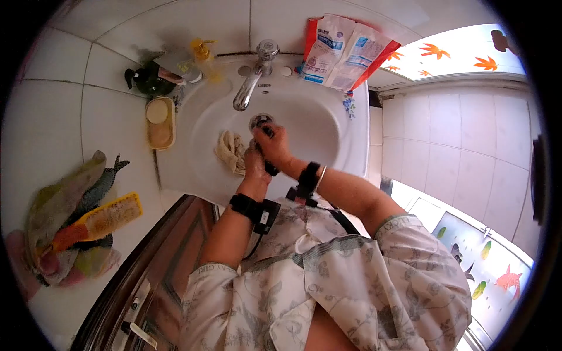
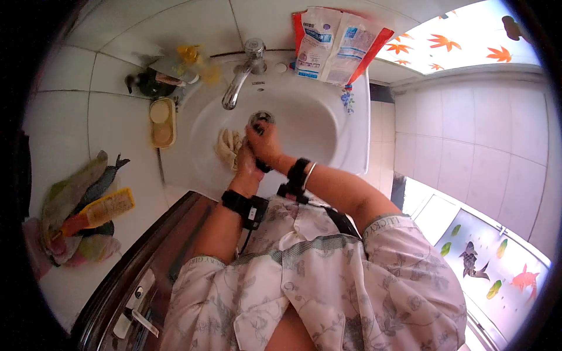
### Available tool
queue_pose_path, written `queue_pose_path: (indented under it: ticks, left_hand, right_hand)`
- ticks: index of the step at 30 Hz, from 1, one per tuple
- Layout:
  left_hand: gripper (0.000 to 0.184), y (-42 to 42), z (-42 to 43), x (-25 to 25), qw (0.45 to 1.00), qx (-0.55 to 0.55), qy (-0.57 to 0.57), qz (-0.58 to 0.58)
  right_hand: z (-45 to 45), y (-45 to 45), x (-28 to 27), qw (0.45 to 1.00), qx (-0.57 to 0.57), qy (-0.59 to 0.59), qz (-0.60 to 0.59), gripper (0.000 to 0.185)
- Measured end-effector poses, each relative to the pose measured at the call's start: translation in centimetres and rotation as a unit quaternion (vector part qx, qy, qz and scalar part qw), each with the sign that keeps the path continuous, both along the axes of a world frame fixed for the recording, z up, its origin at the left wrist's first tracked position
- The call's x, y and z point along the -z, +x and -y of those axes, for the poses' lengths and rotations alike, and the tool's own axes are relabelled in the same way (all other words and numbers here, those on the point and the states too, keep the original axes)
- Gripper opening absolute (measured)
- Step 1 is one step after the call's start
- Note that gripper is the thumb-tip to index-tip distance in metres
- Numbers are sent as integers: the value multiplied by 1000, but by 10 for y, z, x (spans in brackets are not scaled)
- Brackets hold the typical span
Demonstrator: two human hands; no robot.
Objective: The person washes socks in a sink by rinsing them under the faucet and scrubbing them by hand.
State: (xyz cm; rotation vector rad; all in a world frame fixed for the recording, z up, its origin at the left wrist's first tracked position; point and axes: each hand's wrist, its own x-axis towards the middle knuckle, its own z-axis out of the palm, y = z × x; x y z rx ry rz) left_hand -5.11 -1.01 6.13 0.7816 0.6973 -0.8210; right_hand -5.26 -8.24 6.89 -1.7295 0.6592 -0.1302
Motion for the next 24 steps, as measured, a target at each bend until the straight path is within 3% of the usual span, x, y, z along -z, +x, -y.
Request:
queue_pose_path:
  ticks: [1,2,4,6,8,9,12,13,14,16,17,18,19,20,21,22,24]
  left_hand:
    - [36,-3,2,-11,995,42,94,-7]
    - [36,-3,1,-17,995,42,94,-5]
    - [40,-6,-1,-22,980,152,130,-2]
    - [38,-4,-4,-6,986,124,105,24]
    - [34,3,-11,29,999,34,-37,-4]
    - [31,8,-17,40,995,17,-93,-10]
    - [33,3,-11,27,993,2,-116,-19]
    - [36,3,-1,-2,1000,-9,-24,-16]
    - [36,3,-1,0,1000,-6,-25,-14]
    - [39,-3,-1,4,994,92,51,-4]
    - [39,2,7,-24,997,40,59,-19]
    - [39,3,4,10,997,40,58,-19]
    - [39,0,-5,71,990,57,-93,93]
    - [39,0,-6,80,972,66,-166,151]
    - [39,5,-5,65,946,73,-241,203]
    - [39,4,-3,49,977,58,-162,128]
    - [38,8,4,-16,999,25,6,-26]
  right_hand:
    - [8,6,5,999,20,27,0,24]
    - [15,6,8,999,20,28,2,24]
    - [23,1,14,999,22,45,-13,23]
    - [18,-8,15,998,19,50,-19,20]
    - [1,-17,1,992,32,123,-3,19]
    - [-3,-21,-4,994,-67,48,67,19]
    - [-3,-10,-12,996,-66,-48,30,20]
    - [1,-4,-3,1000,-24,4,-14,21]
    - [6,3,-1,1000,-21,4,-11,21]
    - [14,3,2,1000,31,-2,1,23]
    - [11,0,13,992,43,-85,78,23]
    - [11,-3,8,992,43,-86,78,23]
    - [8,-10,-4,989,-33,-81,117,22]
    - [3,-17,-18,979,-109,-75,158,21]
    - [-14,-21,-29,986,-78,58,136,23]
    - [-9,-18,-26,986,-77,56,137,23]
    - [7,-8,-11,999,-46,-13,6,21]
